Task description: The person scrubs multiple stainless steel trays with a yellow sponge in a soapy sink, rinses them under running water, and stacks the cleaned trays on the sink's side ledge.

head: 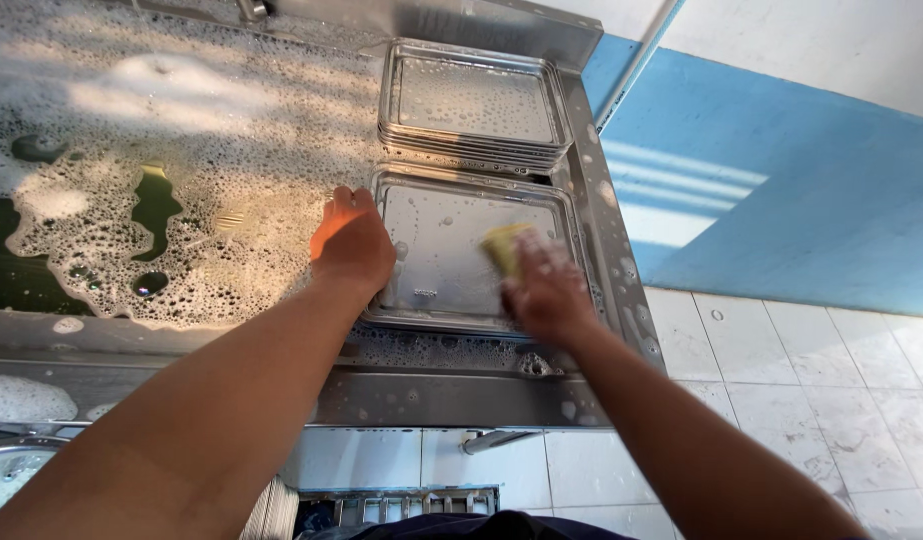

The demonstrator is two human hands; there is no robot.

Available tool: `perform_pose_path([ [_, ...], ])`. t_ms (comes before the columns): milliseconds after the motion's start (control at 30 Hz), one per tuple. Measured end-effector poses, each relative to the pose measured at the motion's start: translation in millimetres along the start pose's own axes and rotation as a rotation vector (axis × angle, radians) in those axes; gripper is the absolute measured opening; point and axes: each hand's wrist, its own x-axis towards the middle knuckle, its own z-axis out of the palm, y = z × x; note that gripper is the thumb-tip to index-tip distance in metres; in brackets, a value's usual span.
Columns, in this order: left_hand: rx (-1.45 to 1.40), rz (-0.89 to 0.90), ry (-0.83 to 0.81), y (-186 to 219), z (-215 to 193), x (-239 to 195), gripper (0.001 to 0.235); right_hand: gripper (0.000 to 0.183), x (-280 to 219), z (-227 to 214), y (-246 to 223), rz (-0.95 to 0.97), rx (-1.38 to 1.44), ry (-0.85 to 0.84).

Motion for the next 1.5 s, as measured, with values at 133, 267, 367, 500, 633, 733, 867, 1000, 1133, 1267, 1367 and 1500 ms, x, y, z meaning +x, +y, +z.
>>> perform_pose_path([
  [133,-0.042,0.043,0.050,-4.4,6.3,4.6,0.041,0.080,41.1,-1.0,-6.4,0.118,0.084,0.040],
  [267,-0.114,-0.047,-0.006,-3.2,6.4,19.5,0.049,0.079,67.4,-2.8,-87.3,0.036,0.105,-0.034],
  [367,-0.145,-0.139,-0.038,2.0,0.3,40.5,0.047,0.070,28.5,-4.3,-132.4,-0.154,0.102,-0.049],
  [500,-0.130,-0.249,-0.158,4.1,-3.1,61.1,0.039,0.065,-29.5,-8.1,-119.9,-0.102,0.265,-0.129],
  [633,0.017,-0.118,-0.312,-0.9,-9.1,80.0,0.028,0.052,-34.0,-21.8,-61.7,0.042,0.346,0.163],
  [733,-0.133,-0.212,-0.165,-9.3,-10.9,87.0,0.022,0.036,-28.3,-25.1,-20.2,0.201,0.650,0.494],
  [867,-0.236,-0.182,-0.204,-13.2,-12.3,86.7,0.018,0.032,-12.4,-26.4,34.1,0.497,1.026,0.691],
  [1000,-0.584,-0.295,-0.278,-8.5,-19.3,77.8,0.022,0.024,13.4,-31.6,62.4,0.584,1.611,0.475],
  [1133,-0.872,-0.343,-0.223,4.4,-29.2,67.6,0.022,0.028,16.4,-36.4,65.2,0.605,1.721,0.473],
  [1267,-0.967,-0.450,-0.394,17.6,-42.9,64.2,0.037,0.035,15.8,-48.2,56.7,0.641,1.735,0.445],
  [1367,-1.177,-0.427,-0.340,30.4,-46.9,70.6,0.041,0.041,18.3,-58.3,52.3,0.657,1.767,0.448],
  [1500,-0.977,0.097,0.259,41.8,-42.9,92.4,0.048,0.044,17.3,-72.1,61.6,0.496,2.127,0.503],
])
